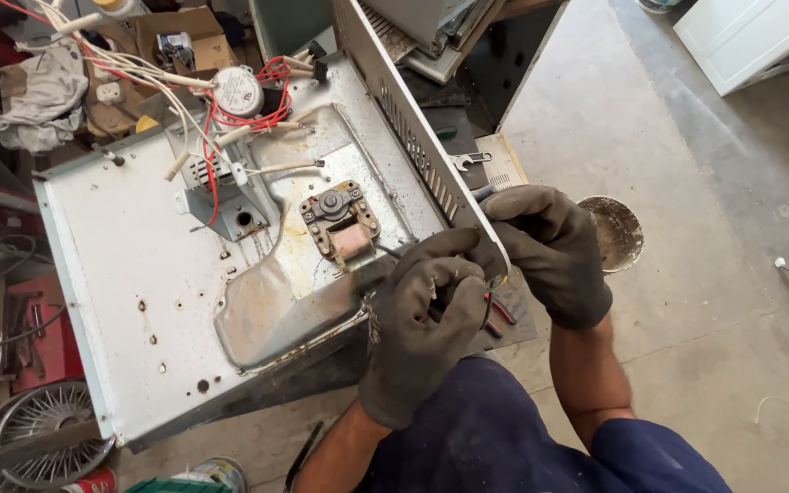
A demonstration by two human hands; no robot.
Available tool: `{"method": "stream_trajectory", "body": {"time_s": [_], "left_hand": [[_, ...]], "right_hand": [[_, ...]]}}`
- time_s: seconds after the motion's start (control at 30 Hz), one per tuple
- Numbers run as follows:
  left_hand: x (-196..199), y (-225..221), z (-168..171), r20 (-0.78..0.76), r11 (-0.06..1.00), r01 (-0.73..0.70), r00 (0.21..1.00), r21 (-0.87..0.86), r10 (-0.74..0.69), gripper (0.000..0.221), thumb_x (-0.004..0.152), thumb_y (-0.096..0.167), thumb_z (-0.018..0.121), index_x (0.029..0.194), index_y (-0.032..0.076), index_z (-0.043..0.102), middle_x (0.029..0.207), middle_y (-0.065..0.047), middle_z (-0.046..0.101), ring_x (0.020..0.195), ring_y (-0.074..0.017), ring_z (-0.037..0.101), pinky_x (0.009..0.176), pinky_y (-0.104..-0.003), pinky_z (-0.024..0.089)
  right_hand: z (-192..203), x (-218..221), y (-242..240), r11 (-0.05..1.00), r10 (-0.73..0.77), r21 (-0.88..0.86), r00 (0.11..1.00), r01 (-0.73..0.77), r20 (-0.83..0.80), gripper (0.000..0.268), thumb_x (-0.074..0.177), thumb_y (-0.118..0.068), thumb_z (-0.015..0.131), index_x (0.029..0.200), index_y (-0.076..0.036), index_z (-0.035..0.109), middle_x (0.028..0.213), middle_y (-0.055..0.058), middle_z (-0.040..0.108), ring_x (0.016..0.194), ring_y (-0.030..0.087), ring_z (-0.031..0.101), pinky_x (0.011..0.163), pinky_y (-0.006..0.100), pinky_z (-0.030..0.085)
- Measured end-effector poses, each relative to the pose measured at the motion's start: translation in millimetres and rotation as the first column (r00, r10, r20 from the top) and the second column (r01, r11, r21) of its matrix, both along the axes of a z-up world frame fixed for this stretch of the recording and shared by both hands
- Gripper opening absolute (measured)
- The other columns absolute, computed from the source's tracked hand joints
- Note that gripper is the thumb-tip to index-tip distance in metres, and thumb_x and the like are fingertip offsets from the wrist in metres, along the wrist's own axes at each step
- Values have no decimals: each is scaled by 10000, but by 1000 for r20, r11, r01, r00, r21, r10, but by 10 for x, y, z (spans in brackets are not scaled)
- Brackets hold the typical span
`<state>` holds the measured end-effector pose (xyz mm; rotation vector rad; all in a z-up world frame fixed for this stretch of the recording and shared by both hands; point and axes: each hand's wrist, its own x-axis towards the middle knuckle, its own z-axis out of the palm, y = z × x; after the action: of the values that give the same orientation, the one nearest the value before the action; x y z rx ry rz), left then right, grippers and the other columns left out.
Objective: Disassembling the outer casing and internal components of an electronic appliance using pliers and a screwdriver.
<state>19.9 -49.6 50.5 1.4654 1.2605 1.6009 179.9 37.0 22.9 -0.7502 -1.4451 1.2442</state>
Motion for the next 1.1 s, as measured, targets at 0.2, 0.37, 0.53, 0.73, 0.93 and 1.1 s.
{"method": "stream_trajectory", "body": {"time_s": [0.2, 0.37, 0.53, 0.73, 0.93, 1.1], "left_hand": [[0, 37, 45, -17, 999, -20, 1000, 26, 21, 69, 973, 82, 612, 999, 43, 662, 1110, -131, 696, 1086, -247, 690, 965, -362, 584], [-82, 94, 61, -48, 998, 20, 999, 64, -17, 75, 978, 85, 621, 988, 32, 673, 1098, -129, 716, 1075, -247, 706, 948, -363, 584], [-45, 46, 7, -20, 992, 118, 993, 33, -117, 130, 1014, 139, 590, 1038, 31, 658, 1256, -174, 685, 1206, -299, 684, 1007, -396, 587], [-18, -51, -74, -64, 999, -32, 998, -31, 30, 125, 940, 139, 650, 946, 43, 729, 1002, -113, 770, 922, -200, 747, 830, -323, 611], [401, -420, -704, -6, 881, -390, 914, 269, 406, 109, 893, 119, 656, 791, 83, 642, 755, -50, 672, 665, -184, 676, 620, -318, 562], [170, -1182, -1233, 6, 950, -188, 981, -248, 196, 96, 877, 138, 706, 856, 48, 730, 1061, -228, 775, 957, -272, 767, 803, -386, 630]], "right_hand": [[61, -26, -25, 999, -23, -43, 999, 24, 36, 142, 911, -25, 751, 1040, -17, 693, 1086, 143, 735, 1031, 215, 729, 896, 283, 630], [-26, -2, 19, 998, -3, -71, 1000, 4, 4, 166, 892, -13, 766, 1042, -27, 697, 1086, 123, 736, 1024, 200, 731, 888, 282, 634], [98, -107, -34, 999, 32, -1, 993, -33, -114, 132, 941, -14, 718, 1053, -23, 649, 1074, 165, 719, 1081, 291, 741, 921, 350, 663], [61, -32, -95, 992, -123, -34, 972, 119, -199, 192, 948, 94, 648, 1023, -75, 594, 1023, 144, 673, 774, 182, 656, 694, 259, 595], [-235, 471, -392, 964, -265, -77, 936, 254, -233, 214, 929, 92, 630, 1021, -85, 551, 977, 140, 637, 793, 182, 591, 677, 277, 512], [-850, 1059, -940, 890, -396, -253, 918, 379, -22, 141, 943, -7, 697, 1026, -82, 612, 966, 62, 695, 771, 113, 616, 655, 243, 547]]}}
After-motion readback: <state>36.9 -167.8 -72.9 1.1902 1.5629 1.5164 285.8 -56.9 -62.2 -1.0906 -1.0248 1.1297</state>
